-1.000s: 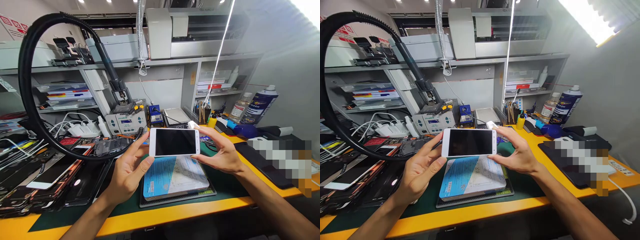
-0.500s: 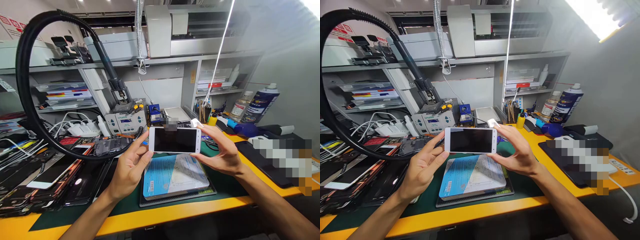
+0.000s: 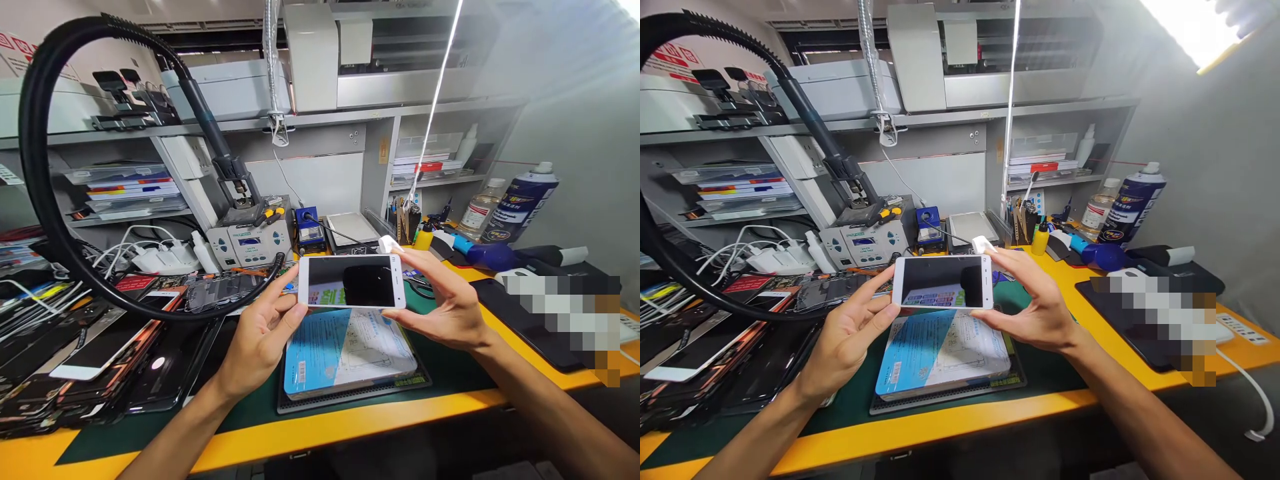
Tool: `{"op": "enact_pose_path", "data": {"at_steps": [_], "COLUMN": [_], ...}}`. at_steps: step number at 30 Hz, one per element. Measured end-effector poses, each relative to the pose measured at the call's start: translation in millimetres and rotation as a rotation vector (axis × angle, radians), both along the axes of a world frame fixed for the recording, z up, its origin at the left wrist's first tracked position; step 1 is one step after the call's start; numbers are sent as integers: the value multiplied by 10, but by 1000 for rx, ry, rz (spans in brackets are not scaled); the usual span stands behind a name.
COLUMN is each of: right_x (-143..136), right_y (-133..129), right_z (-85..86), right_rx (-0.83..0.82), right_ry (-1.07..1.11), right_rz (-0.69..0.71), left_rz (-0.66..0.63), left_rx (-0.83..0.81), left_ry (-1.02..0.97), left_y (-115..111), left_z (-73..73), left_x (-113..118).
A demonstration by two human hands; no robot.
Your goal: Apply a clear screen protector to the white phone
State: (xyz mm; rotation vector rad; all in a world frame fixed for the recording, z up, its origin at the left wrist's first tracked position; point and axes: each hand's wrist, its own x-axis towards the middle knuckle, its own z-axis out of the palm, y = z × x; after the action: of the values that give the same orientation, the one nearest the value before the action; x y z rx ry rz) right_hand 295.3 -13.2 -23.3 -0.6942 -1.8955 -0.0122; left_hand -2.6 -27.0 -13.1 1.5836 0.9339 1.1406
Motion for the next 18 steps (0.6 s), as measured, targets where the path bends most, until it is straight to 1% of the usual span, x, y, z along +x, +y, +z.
{"op": "enact_pose_path", "data": {"at_steps": [2, 5, 10, 14, 18], "right_x": [5, 9, 12, 20, 32], "right_y": [-11, -16, 3, 15, 21], "right_z": [-3, -2, 3, -1, -25], "right_rx": [-73, -132, -158, -177, -232], "right_ry": [29, 55, 61, 73, 105], "right_rz": [14, 22, 28, 34, 40], "left_rz": [-7, -21, -24, -50, -101], "left_rx": [-28, -60, -77, -82, -105], "left_ry": [-3, -25, -56, -83, -140], "left_y": [-12, -27, -48, -61, -60], "left_z": [16, 26, 24, 26, 21], "left_x": [5, 1, -9, -6, -6]}}
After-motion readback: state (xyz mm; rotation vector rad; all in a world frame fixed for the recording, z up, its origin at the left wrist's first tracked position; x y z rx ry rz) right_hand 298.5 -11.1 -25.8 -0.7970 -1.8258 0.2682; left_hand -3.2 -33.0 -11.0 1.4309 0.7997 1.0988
